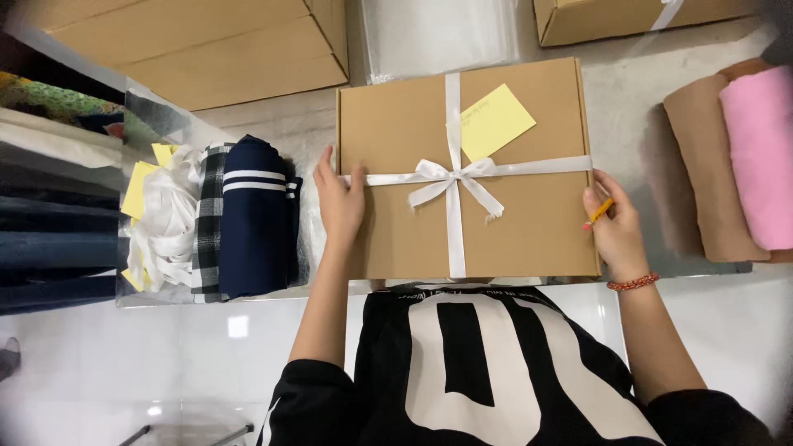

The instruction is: The person wraps a folded dark blue garment in a clear plastic bag on a metal table. They then place the wrapped item into a cardboard box, close the box, and tie it securely with a white ribbon. Finally, they pick up a yellow sticky note and a pencil.

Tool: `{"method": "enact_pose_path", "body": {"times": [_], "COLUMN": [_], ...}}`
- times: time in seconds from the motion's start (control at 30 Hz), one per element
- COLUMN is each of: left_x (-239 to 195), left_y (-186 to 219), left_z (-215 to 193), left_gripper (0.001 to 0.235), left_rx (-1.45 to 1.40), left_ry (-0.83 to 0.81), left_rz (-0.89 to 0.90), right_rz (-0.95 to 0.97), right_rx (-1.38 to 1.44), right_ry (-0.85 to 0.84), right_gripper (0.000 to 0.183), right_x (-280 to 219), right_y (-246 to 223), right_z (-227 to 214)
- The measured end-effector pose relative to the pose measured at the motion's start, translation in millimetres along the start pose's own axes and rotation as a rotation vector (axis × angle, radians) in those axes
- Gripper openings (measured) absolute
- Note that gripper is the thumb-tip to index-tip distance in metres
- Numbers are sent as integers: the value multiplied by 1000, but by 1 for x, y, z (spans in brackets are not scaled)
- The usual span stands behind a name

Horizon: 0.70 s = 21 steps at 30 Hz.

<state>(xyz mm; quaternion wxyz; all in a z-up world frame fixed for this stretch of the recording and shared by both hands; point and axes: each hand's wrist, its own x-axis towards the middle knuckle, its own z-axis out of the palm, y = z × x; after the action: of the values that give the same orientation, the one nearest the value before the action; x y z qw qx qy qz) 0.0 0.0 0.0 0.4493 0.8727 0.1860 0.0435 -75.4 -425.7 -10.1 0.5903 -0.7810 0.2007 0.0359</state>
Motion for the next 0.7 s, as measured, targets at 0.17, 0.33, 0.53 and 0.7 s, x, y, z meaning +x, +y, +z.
{"method": "enact_pose_path", "body": {"times": [0.17,0.33,0.53,0.7], "left_x": [6,-10,-23,-30], "left_y": [-9,8,27,38], "left_z": [-18,-38,-61,-75], "left_gripper": [61,94,89,61], "left_rx": [-253,-487,-559,-667], "left_ry": [-124,-339,-445,-480], "left_rz": [-302,-732,-689,-601], "right_rz": [169,216,342,399], "right_rx": [298,252,492,366], "right_ry": [19,184,102,69], "right_gripper": [54,50,25,75], "right_x": [-8,-9,-12,-7], "right_y": [4,7,-33,-62], "right_z": [12,15,7,-18]}}
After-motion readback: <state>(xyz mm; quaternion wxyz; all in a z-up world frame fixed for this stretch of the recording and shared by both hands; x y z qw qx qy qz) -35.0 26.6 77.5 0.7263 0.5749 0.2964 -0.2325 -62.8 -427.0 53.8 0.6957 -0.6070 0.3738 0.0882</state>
